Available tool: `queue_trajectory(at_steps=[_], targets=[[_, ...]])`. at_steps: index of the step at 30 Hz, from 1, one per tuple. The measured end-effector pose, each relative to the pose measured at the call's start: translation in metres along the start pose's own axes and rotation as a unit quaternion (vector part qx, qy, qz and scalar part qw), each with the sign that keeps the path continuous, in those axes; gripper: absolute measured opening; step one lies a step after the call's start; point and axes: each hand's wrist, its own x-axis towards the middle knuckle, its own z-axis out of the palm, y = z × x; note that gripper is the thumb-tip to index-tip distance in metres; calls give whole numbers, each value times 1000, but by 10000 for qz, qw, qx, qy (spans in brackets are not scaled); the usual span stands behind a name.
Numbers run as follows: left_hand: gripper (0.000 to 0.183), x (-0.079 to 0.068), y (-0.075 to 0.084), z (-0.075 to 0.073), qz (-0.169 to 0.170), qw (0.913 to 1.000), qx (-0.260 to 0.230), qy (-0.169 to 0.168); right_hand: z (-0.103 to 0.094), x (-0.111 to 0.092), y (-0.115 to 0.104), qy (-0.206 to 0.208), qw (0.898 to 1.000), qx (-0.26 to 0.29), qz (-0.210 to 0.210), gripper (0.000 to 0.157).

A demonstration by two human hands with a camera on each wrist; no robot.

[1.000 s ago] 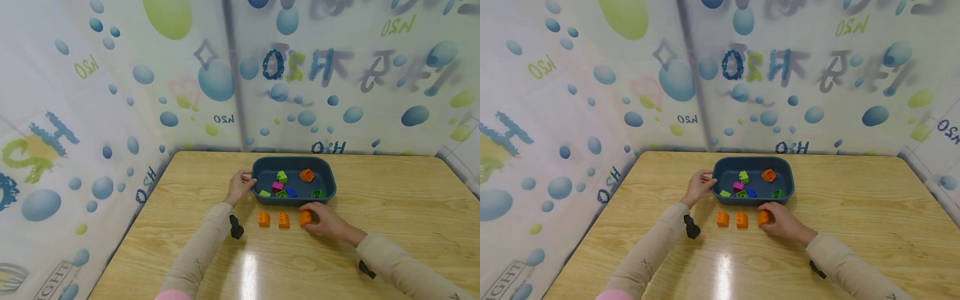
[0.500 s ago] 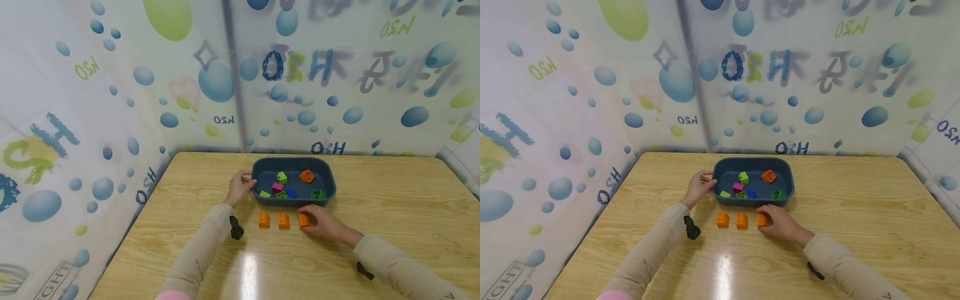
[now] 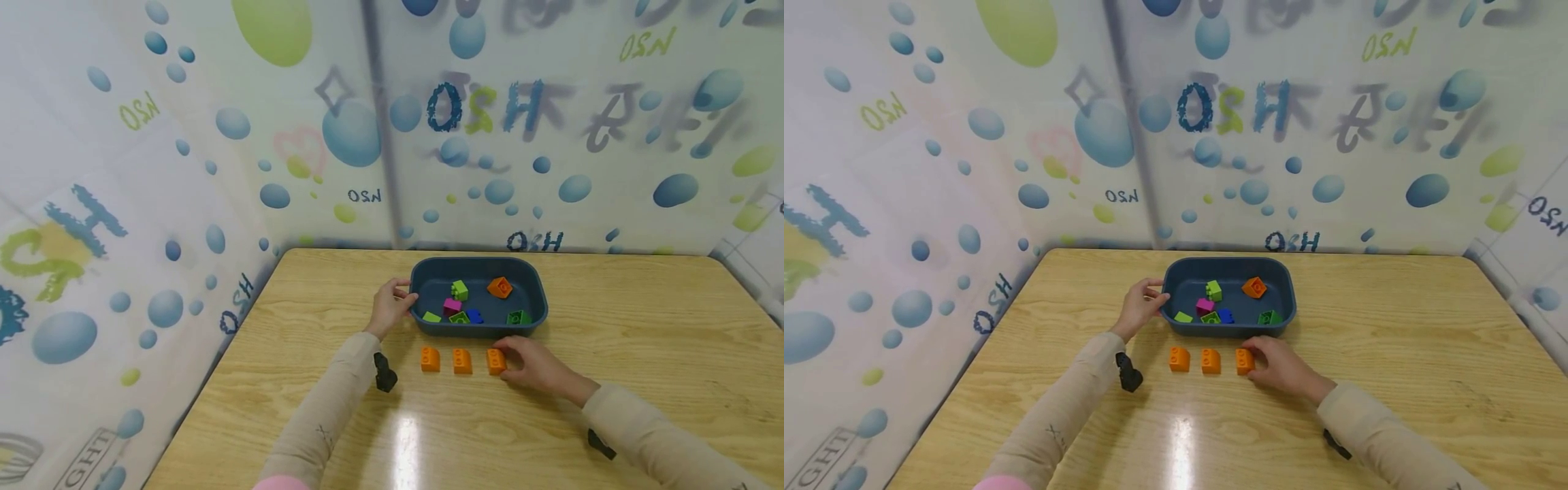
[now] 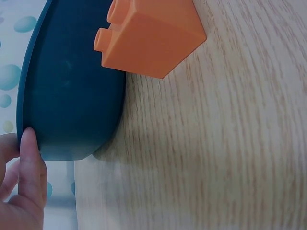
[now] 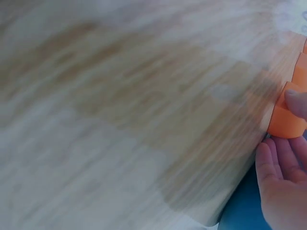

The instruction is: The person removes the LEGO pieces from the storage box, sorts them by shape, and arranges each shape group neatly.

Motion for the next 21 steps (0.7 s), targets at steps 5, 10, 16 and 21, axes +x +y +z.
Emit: queue_trajectory(at_steps=[5,10,16,21], targets=[[35,0,0,-1,2,10000,13,2,0,-1,0,35,10000,-47,22,40],[35,0,0,-1,19,10000,36,18,-1,-1,0,83,9999,-64,-16,40],[34,0,-2,0,17,10000,48,0,-3,-4,-1,53,10000,38,59,45],[34,-1,-1,1,57,9999,106,41,-10,-8,-6,-62,9994,307,151,49]])
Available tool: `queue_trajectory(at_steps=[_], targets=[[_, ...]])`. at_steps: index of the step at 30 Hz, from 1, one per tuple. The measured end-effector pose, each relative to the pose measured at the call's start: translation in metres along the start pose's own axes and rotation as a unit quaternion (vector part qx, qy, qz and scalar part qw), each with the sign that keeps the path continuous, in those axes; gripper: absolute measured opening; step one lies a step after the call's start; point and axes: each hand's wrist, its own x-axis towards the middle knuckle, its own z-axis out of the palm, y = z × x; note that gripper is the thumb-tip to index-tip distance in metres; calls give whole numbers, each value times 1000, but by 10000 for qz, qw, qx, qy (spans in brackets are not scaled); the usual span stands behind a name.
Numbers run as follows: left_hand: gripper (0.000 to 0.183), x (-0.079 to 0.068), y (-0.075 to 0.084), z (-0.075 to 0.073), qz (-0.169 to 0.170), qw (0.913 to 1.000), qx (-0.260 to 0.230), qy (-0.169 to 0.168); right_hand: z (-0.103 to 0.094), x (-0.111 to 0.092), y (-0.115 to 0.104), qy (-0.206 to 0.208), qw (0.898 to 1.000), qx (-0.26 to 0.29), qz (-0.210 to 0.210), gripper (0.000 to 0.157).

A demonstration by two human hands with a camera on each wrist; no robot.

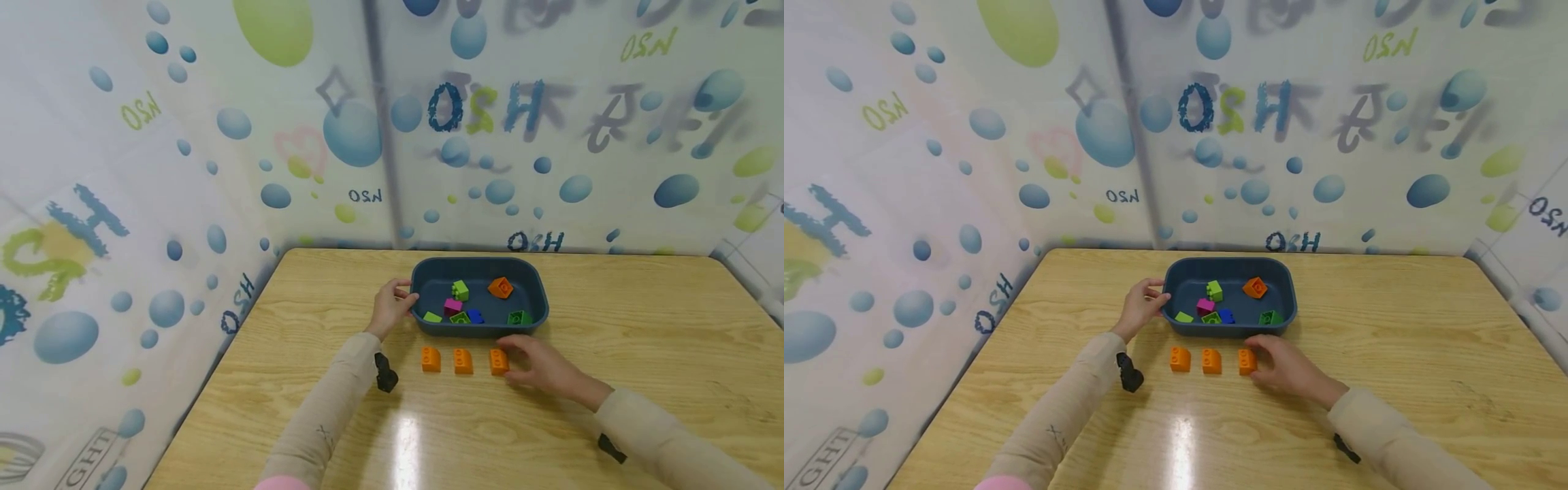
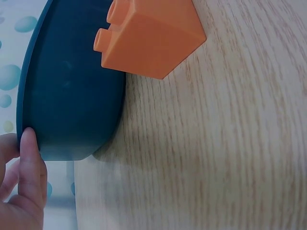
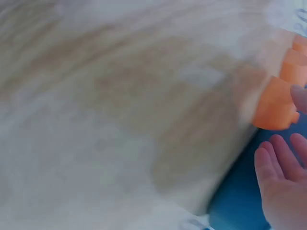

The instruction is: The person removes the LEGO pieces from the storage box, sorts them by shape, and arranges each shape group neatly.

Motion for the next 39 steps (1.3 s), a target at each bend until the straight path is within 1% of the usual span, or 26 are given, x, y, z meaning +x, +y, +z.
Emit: queue_trajectory(at_steps=[2,6,9,15,18,24,29,35,39], targets=[[34,0,0,0,28,10000,1,31,-6,-1,-5,-53,9999,98,19,47],[34,0,1,0,50,10000,4,59,-22,1,-16,-23,9995,272,-130,43],[34,0,0,0,27,10000,17,33,-34,7,-22,129,9992,249,-282,38],[34,2,-3,-1,50,10000,-49,-8,-49,27,-22,573,9978,98,-319,29],[33,1,-2,-2,57,9999,-101,-24,-52,38,-18,678,9973,81,-271,28],[33,2,-2,-1,51,9999,-124,-67,-54,60,-6,580,9981,76,-181,28],[33,2,-2,-2,32,9999,-128,-64,-57,77,-1,645,9978,-34,-120,26],[34,2,-2,-3,29,9999,-111,-84,-60,93,8,820,9962,15,309,32],[34,2,-2,-2,17,9999,-129,-65,-61,99,13,791,9954,-18,542,34]])
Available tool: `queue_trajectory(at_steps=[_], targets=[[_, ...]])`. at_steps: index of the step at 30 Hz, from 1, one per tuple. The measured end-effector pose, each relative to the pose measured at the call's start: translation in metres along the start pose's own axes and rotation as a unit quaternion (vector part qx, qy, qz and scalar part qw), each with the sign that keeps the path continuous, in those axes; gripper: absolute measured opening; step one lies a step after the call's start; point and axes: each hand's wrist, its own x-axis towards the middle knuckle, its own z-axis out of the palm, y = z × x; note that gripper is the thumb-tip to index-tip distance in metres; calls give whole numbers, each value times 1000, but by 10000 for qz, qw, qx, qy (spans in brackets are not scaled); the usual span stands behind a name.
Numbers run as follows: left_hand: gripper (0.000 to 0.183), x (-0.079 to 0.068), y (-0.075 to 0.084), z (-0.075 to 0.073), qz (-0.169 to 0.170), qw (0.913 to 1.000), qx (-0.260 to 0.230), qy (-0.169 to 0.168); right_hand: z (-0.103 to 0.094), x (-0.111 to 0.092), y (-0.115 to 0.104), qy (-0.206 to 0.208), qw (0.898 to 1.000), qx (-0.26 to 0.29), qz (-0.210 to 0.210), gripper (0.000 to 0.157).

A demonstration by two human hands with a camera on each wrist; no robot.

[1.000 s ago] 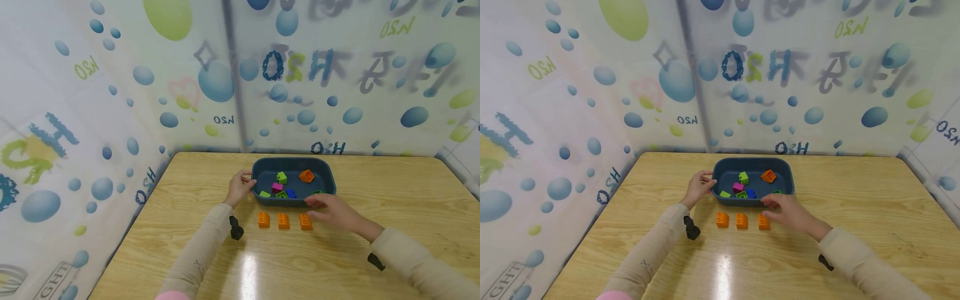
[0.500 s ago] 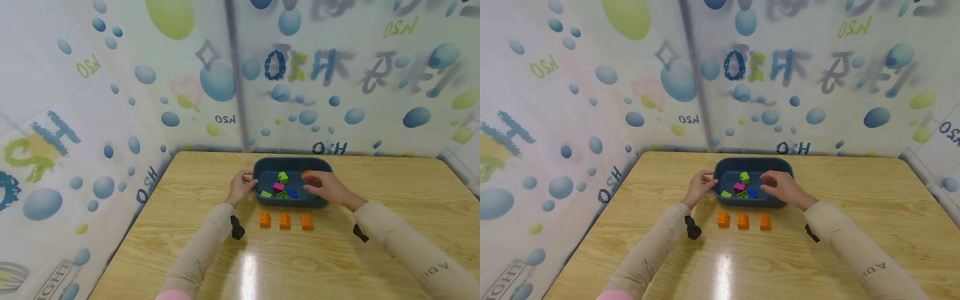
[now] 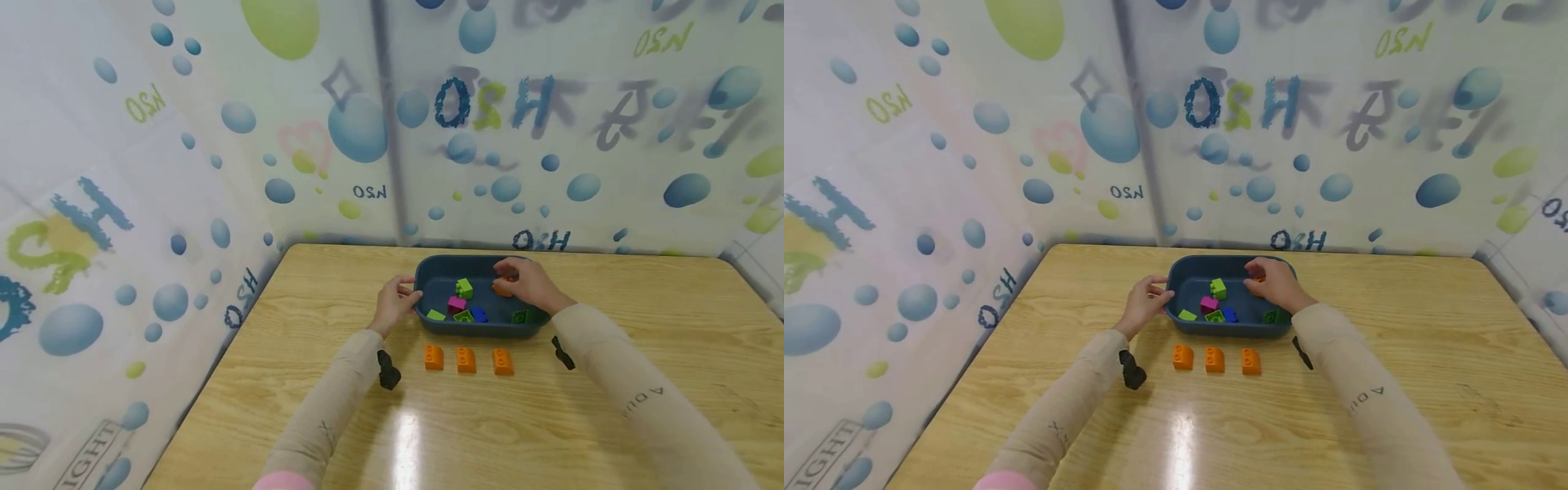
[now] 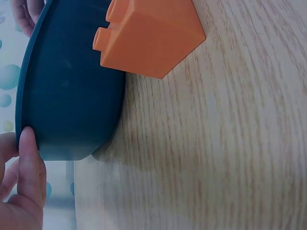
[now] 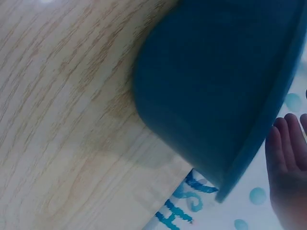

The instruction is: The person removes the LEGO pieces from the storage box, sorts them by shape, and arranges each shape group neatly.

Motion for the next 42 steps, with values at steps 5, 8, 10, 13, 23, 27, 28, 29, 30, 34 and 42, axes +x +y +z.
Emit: queue_trajectory(at_steps=[5,8,10,13,23,27,28,29,30,34,42], targets=[[35,0,1,-1,-7,10000,19,35,2,5,3,-166,9996,-152,155,36],[34,0,1,-1,-41,10000,31,71,4,8,5,-191,9993,-212,233,39],[34,0,1,0,-59,9999,30,80,5,9,6,-198,9991,-266,281,41],[33,0,0,0,-76,9999,33,80,6,10,9,-245,9985,-315,374,44],[35,1,0,3,-131,9999,-13,76,8,11,21,-206,9983,-246,495,47],[34,0,1,1,-96,9999,53,103,10,14,22,-262,9978,-222,560,46],[34,0,1,1,-74,9999,68,116,10,14,22,-285,9977,-210,577,46],[34,-1,1,1,-61,9999,69,123,11,15,22,-310,9975,-196,598,46],[34,-1,2,0,-43,9999,74,123,11,15,21,-336,9973,-196,624,46],[34,0,1,0,-19,9999,51,101,13,15,20,-396,9963,-217,735,46],[34,-1,1,1,-3,10000,52,84,18,17,27,-482,9947,134,898,47]])
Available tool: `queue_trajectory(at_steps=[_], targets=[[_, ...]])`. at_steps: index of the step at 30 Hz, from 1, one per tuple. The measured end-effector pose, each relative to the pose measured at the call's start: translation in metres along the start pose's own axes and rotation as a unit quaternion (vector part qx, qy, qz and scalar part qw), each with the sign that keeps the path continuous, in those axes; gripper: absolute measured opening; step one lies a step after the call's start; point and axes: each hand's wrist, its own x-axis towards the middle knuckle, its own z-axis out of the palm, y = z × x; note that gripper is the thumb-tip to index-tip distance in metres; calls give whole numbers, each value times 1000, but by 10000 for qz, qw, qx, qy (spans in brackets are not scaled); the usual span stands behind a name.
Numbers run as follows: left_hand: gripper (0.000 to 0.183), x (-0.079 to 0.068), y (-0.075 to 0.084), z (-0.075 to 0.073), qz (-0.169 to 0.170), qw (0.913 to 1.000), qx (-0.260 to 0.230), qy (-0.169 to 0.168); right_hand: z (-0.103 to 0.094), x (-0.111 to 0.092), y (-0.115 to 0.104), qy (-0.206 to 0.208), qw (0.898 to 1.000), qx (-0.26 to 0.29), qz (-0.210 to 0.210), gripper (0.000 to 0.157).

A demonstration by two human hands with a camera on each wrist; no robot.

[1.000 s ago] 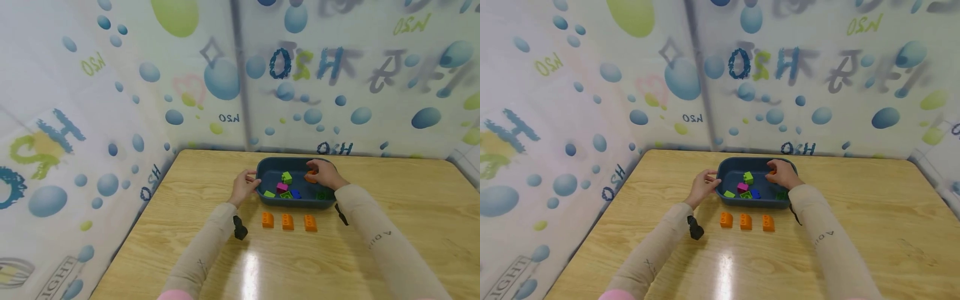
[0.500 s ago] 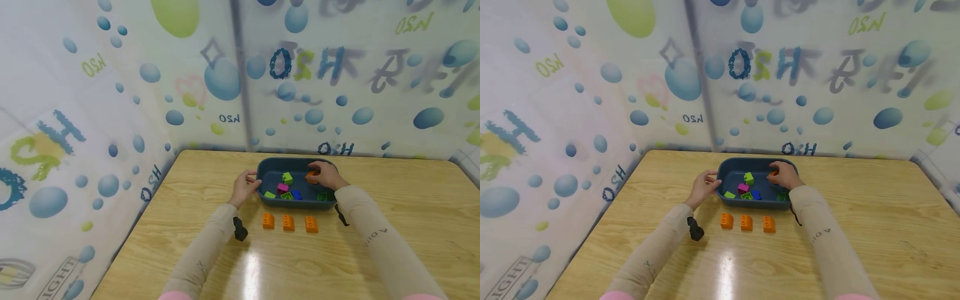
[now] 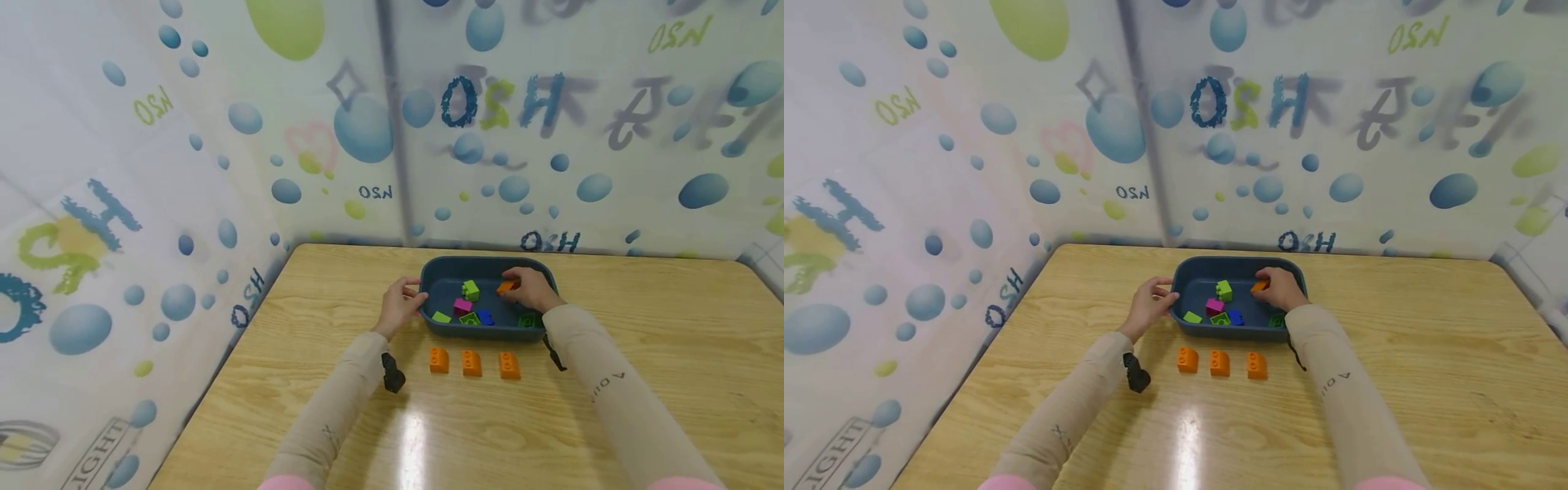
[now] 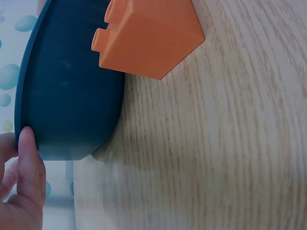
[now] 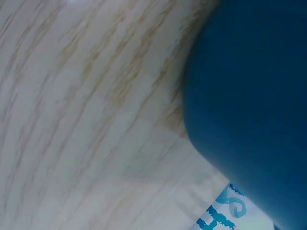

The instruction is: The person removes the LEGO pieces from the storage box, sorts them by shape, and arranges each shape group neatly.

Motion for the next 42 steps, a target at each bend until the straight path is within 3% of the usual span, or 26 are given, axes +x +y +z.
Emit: queue_trajectory(at_steps=[4,11,21,26,30,42], targets=[[34,0,0,1,-1,10000,-19,-5,0,0,4,-17,9998,68,-179,50],[34,-1,-1,2,-23,10000,4,-19,6,-5,1,-19,9997,-232,-16,46],[35,-2,1,3,4,10000,17,11,11,-4,5,147,9989,-386,-220,42],[35,-2,1,3,-60,10000,2,15,9,-4,7,204,9981,-316,-479,42],[34,-2,1,2,-79,10000,-5,38,9,-6,3,152,9989,-246,-372,39],[34,-1,0,1,-59,10000,26,60,-3,-19,-8,126,9969,-275,-733,38]])
